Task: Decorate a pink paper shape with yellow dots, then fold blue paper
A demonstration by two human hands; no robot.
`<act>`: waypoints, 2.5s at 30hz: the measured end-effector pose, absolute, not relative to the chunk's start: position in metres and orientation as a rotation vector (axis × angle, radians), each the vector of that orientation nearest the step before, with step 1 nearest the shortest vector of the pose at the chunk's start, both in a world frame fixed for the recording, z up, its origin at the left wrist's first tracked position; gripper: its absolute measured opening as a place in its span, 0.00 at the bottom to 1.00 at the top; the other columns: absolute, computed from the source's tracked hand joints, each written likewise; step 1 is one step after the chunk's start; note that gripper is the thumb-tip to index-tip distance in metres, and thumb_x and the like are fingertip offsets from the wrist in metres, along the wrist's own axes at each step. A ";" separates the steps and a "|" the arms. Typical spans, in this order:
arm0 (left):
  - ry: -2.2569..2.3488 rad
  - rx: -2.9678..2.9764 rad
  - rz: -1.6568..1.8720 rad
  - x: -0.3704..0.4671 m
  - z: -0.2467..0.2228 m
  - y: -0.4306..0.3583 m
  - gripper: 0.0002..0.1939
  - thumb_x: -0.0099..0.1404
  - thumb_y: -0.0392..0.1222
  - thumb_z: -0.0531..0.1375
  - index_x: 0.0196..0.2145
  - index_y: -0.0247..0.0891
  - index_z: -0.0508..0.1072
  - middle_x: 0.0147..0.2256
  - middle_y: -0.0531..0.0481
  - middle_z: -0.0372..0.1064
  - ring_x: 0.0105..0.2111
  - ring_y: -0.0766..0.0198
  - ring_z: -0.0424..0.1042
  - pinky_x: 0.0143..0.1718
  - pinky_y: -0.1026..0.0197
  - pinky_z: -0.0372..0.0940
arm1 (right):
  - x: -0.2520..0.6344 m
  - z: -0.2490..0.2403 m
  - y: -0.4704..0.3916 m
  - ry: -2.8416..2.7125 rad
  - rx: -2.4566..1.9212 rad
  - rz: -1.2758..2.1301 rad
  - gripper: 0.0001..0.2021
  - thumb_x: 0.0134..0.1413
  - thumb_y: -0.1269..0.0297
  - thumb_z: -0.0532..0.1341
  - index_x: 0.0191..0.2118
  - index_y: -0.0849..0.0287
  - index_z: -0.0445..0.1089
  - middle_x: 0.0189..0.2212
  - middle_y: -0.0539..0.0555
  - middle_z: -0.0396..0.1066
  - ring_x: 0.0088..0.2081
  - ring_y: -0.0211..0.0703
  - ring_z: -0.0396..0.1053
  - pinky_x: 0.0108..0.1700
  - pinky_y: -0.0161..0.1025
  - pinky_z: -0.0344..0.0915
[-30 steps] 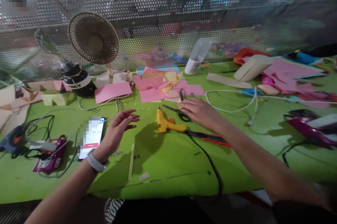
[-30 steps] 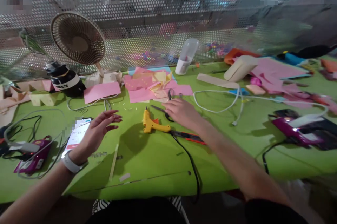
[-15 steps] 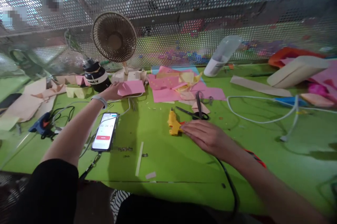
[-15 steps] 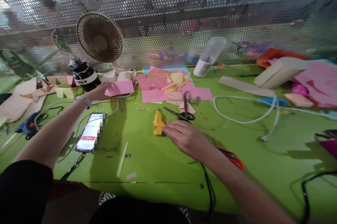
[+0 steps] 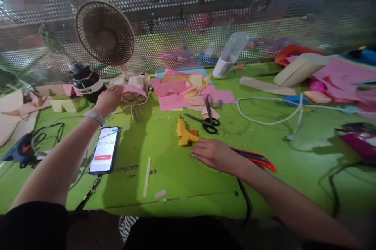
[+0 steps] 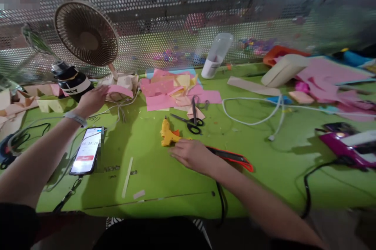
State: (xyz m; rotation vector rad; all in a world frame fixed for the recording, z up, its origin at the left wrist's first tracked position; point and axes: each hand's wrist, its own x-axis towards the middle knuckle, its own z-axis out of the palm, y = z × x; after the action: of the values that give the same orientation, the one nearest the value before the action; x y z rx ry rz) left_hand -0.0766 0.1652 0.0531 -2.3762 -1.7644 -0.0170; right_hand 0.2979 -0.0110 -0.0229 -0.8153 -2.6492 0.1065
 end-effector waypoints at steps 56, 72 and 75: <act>-1.354 -2.772 -0.382 0.016 0.065 0.300 0.15 0.71 0.44 0.50 0.41 0.38 0.75 0.65 0.44 0.56 0.67 0.50 0.48 0.66 0.44 0.41 | 0.312 0.075 0.303 -2.282 -1.614 0.500 0.12 0.61 0.66 0.60 0.48 0.64 0.72 0.34 0.55 0.77 0.31 0.38 0.72 0.35 0.34 0.68; -1.468 -2.698 -0.617 0.012 0.056 0.305 0.18 0.70 0.46 0.48 0.45 0.38 0.75 0.62 0.43 0.62 0.65 0.55 0.52 0.66 0.48 0.46 | 0.369 0.024 0.271 -2.507 -2.031 -0.065 0.17 0.54 0.71 0.63 0.50 0.56 0.74 0.46 0.59 0.77 0.49 0.53 0.72 0.46 0.41 0.64; -1.461 -2.717 -0.633 0.019 0.052 0.308 0.17 0.70 0.46 0.48 0.43 0.37 0.75 0.61 0.43 0.62 0.64 0.55 0.55 0.66 0.50 0.47 | 0.398 0.028 0.260 -2.496 -2.142 -0.102 0.15 0.54 0.72 0.62 0.47 0.54 0.77 0.46 0.58 0.77 0.47 0.52 0.73 0.45 0.42 0.65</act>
State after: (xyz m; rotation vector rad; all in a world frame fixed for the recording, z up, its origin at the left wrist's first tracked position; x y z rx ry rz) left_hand 0.0194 0.3081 0.0518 -2.7170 -1.4612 -0.6333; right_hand 0.3977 0.2599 0.0285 -2.1424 -2.4965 -0.1017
